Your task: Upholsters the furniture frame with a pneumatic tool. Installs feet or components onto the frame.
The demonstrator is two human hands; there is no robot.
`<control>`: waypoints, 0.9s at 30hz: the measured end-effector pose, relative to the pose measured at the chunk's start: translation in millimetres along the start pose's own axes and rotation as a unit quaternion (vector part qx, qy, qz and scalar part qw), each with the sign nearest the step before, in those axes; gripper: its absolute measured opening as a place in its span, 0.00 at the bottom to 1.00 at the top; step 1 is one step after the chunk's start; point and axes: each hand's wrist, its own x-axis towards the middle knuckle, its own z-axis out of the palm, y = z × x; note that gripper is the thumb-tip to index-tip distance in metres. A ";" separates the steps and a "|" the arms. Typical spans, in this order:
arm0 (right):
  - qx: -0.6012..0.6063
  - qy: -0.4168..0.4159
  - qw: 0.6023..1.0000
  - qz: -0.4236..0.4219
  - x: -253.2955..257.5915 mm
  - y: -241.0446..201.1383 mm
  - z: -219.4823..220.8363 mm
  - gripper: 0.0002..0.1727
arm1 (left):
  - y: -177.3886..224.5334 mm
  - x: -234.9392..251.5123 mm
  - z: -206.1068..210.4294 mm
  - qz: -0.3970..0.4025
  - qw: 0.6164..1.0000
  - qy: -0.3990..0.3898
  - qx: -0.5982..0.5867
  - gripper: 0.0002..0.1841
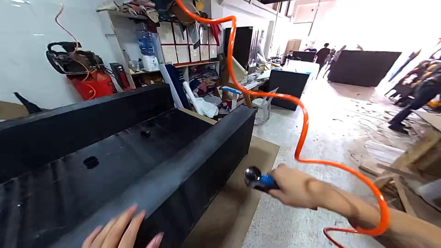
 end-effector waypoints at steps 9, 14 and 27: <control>0.087 0.131 0.987 0.009 170.9 209.5 -165.0 0.21 | 126.2 288.5 168.8 -0.223 0.971 -0.043 0.077 0.55; 0.192 0.079 0.974 -0.095 282.6 258.7 -214.1 0.21 | 127.6 310.4 192.9 -0.249 0.959 0.005 0.132 0.55; -0.067 -0.093 0.918 -0.381 393.2 274.6 -285.2 0.19 | 172.8 406.0 222.4 -0.444 0.893 0.019 0.064 0.49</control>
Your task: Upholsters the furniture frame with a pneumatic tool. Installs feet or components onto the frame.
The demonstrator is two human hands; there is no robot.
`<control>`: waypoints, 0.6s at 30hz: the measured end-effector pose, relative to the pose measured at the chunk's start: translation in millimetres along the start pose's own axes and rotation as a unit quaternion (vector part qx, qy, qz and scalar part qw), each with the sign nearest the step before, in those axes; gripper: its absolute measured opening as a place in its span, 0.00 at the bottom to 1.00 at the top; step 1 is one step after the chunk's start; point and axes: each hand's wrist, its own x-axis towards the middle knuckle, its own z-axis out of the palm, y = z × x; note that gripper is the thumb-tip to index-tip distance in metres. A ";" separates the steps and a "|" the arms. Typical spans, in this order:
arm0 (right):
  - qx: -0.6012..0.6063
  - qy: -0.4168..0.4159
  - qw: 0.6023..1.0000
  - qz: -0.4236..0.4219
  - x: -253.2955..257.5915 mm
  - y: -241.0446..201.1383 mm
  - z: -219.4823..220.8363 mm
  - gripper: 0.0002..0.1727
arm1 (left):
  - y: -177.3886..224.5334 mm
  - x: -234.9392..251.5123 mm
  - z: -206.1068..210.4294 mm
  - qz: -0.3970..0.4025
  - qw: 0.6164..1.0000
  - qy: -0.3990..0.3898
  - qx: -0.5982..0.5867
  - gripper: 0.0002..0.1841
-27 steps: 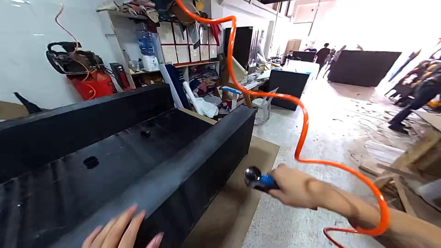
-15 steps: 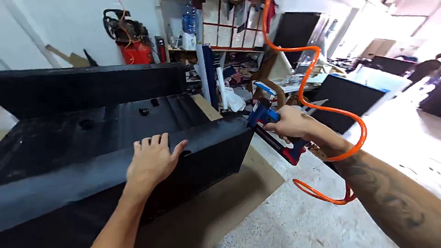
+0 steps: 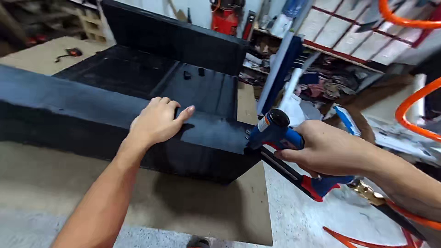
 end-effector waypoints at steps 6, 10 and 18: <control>-0.081 0.004 0.982 -0.171 52.1 13.1 -22.8 0.18 | 21.5 15.8 8.8 -0.069 0.997 0.011 -0.024 0.40; -0.100 -0.045 0.975 -0.194 74.3 36.6 -47.5 0.19 | 39.8 25.5 17.5 -0.111 0.993 0.011 0.038 0.34; 0.090 -0.013 0.946 -0.312 75.1 197.0 -73.8 0.13 | 189.8 11.4 73.5 -0.179 0.980 0.014 0.091 0.41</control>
